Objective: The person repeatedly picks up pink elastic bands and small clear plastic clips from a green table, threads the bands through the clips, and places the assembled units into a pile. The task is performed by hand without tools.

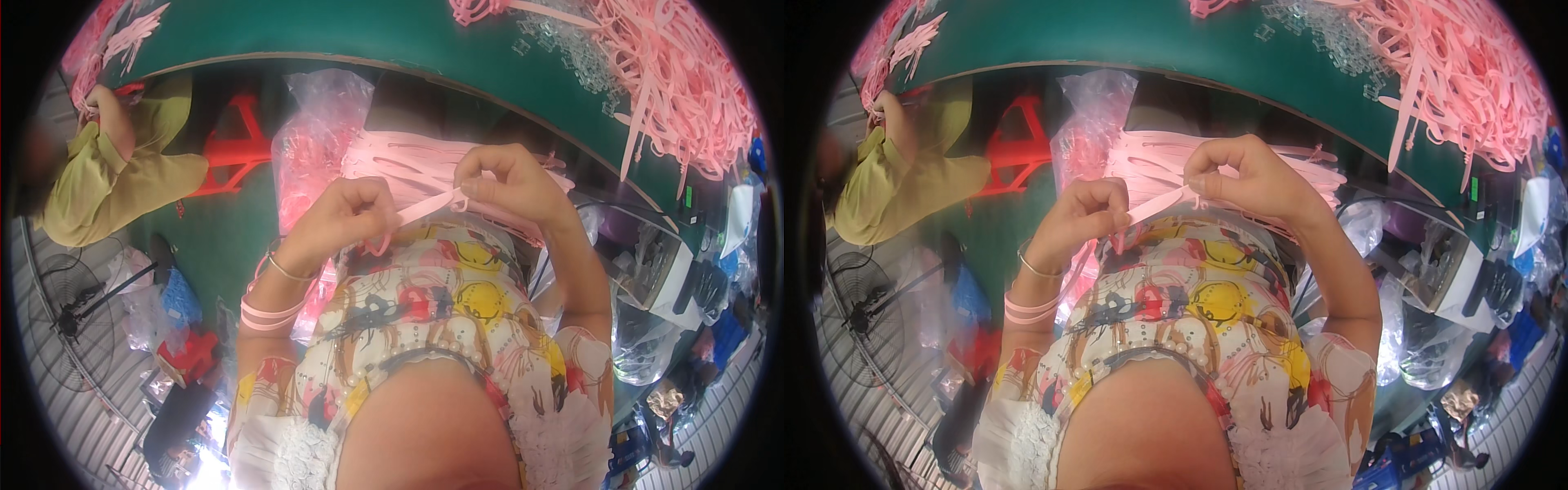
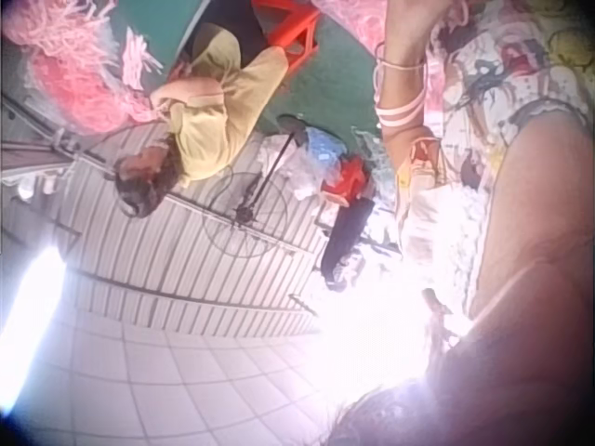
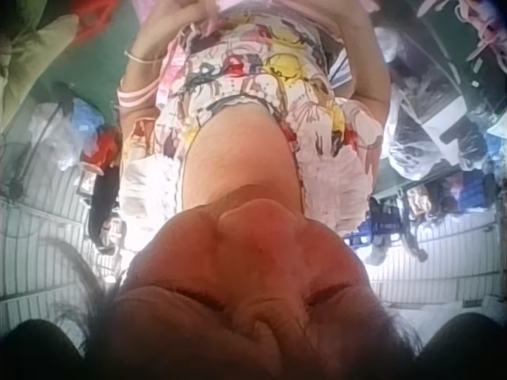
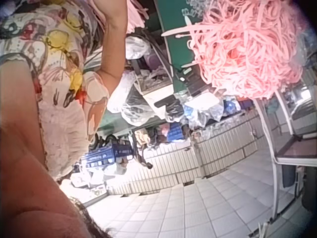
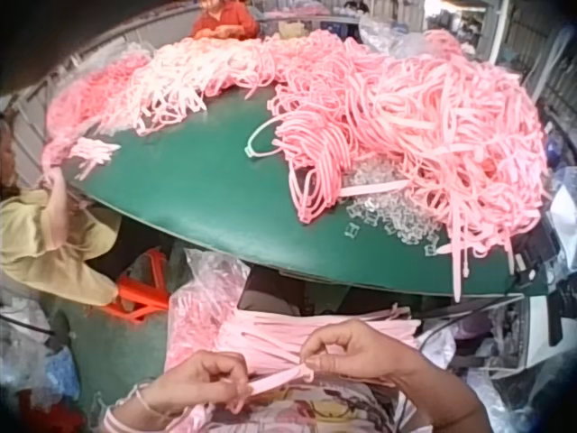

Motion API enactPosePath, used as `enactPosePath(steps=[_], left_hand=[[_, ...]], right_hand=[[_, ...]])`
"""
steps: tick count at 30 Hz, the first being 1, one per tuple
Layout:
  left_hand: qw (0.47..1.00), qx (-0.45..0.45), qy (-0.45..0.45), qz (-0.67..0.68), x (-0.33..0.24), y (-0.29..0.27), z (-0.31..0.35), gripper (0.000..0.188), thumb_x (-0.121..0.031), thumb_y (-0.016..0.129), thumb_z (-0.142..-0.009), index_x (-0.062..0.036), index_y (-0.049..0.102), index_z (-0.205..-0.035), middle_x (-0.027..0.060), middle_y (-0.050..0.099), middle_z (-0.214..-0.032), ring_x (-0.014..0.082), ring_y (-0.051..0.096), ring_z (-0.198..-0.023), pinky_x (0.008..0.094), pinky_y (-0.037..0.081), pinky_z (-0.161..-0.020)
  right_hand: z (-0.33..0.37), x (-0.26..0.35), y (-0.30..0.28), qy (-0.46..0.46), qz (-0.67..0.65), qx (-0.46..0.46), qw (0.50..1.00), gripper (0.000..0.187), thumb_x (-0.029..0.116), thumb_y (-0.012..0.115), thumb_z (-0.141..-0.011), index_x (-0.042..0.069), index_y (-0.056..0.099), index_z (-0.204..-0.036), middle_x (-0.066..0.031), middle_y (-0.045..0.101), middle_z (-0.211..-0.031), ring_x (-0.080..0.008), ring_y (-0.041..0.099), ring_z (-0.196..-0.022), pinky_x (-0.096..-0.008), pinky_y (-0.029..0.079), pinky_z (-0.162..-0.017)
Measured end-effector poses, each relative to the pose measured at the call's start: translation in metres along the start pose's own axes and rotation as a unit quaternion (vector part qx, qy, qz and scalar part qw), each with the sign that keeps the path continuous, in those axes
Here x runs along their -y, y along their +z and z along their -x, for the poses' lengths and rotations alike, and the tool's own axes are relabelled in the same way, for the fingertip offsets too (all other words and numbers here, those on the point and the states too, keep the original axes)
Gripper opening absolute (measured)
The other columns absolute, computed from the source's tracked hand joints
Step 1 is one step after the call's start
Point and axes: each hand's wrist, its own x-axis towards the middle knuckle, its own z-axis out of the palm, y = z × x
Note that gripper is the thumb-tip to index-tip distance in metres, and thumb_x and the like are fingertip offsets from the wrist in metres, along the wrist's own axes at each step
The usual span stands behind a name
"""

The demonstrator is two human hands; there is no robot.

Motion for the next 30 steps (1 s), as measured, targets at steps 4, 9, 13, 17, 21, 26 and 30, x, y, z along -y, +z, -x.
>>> enactPosePath(steps=[4, 9, 13, 17, 21, 26, 30], left_hand=[[1.000, -0.004, -0.014, -0.019, -0.005, 0.004, -0.002, 0.014, -0.008, 0.064, -0.084, -0.0016, 0.058, -0.073, 0.0053, 0.060, -0.071, 0.0110, 0.060, -0.063, 0.0228, 0.046, -0.057], [0.998, -0.011, -0.030, -0.046, -0.005, 0.009, -0.005, 0.011, -0.008, 0.064, -0.083, -0.0018, 0.061, -0.074, 0.0046, 0.061, -0.070, 0.0097, 0.059, -0.061, 0.0221, 0.045, -0.056], [0.998, -0.009, -0.042, -0.045, -0.005, 0.013, -0.008, 0.010, -0.008, 0.065, -0.084, -0.0016, 0.063, -0.076, 0.0040, 0.062, -0.068, 0.0089, 0.057, -0.059, 0.0223, 0.045, -0.056], [0.996, -0.017, -0.058, -0.069, -0.012, 0.019, -0.007, 0.009, -0.007, 0.065, -0.084, -0.0007, 0.064, -0.078, 0.0040, 0.062, -0.068, 0.0082, 0.056, -0.059, 0.0215, 0.044, -0.056], [0.999, -0.019, -0.009, -0.044, -0.007, 0.024, -0.008, 0.008, -0.007, 0.065, -0.081, -0.0006, 0.063, -0.077, 0.0006, 0.059, -0.061, 0.0048, 0.052, -0.054, 0.0201, 0.039, -0.047], [0.992, 0.000, 0.057, -0.116, 0.003, 0.034, -0.012, 0.007, -0.005, 0.067, -0.082, 0.0017, 0.065, -0.080, 0.0052, 0.061, -0.070, 0.0083, 0.055, -0.059, 0.0219, 0.044, -0.055], [0.974, 0.020, 0.104, -0.200, 0.000, 0.046, -0.015, 0.010, -0.009, 0.068, -0.081, 0.0009, 0.068, -0.081, 0.0051, 0.060, -0.076, 0.0106, 0.058, -0.070, 0.0249, 0.045, -0.062]], right_hand=[[0.004, 0.006, -0.002, 0.016, -0.017, 0.006, 1.000, 0.010, 0.009, 0.064, -0.084, -0.001, 0.064, -0.087, -0.0032, 0.062, -0.084, -0.0105, 0.054, -0.084, -0.0269, 0.042, -0.079], [0.010, 0.008, -0.003, 0.010, -0.014, 0.002, 1.000, 0.011, 0.010, 0.064, -0.085, -0.001, 0.064, -0.088, -0.0033, 0.062, -0.085, -0.0107, 0.055, -0.084, -0.0271, 0.043, -0.080], [0.013, 0.007, -0.005, 0.008, -0.007, 0.000, 1.000, 0.012, 0.011, 0.064, -0.086, -0.001, 0.064, -0.088, -0.0033, 0.063, -0.085, -0.0109, 0.055, -0.085, -0.0271, 0.043, -0.080], [0.017, 0.005, -0.002, -0.015, 0.003, -0.022, 1.000, 0.011, 0.010, 0.063, -0.086, -0.001, 0.064, -0.089, -0.0029, 0.062, -0.083, -0.0100, 0.056, -0.080, -0.0269, 0.046, -0.073], [0.019, 0.002, -0.003, -0.050, 0.086, -0.036, 0.994, 0.011, 0.011, 0.063, -0.085, 0.000, 0.064, -0.089, -0.0054, 0.064, -0.084, -0.0132, 0.058, -0.083, -0.0290, 0.046, -0.076], [0.019, 0.007, -0.006, -0.192, 0.332, -0.079, 0.920, 0.011, 0.012, 0.064, -0.081, 0.003, 0.065, -0.087, -0.0102, 0.065, -0.085, -0.0264, 0.061, -0.083, -0.0360, 0.046, -0.078], [0.008, 0.036, -0.022, -0.196, 0.406, -0.273, 0.850, 0.011, 0.008, 0.062, -0.081, 0.003, 0.064, -0.091, -0.0102, 0.064, -0.087, -0.0279, 0.060, -0.084, -0.0384, 0.046, -0.077]])
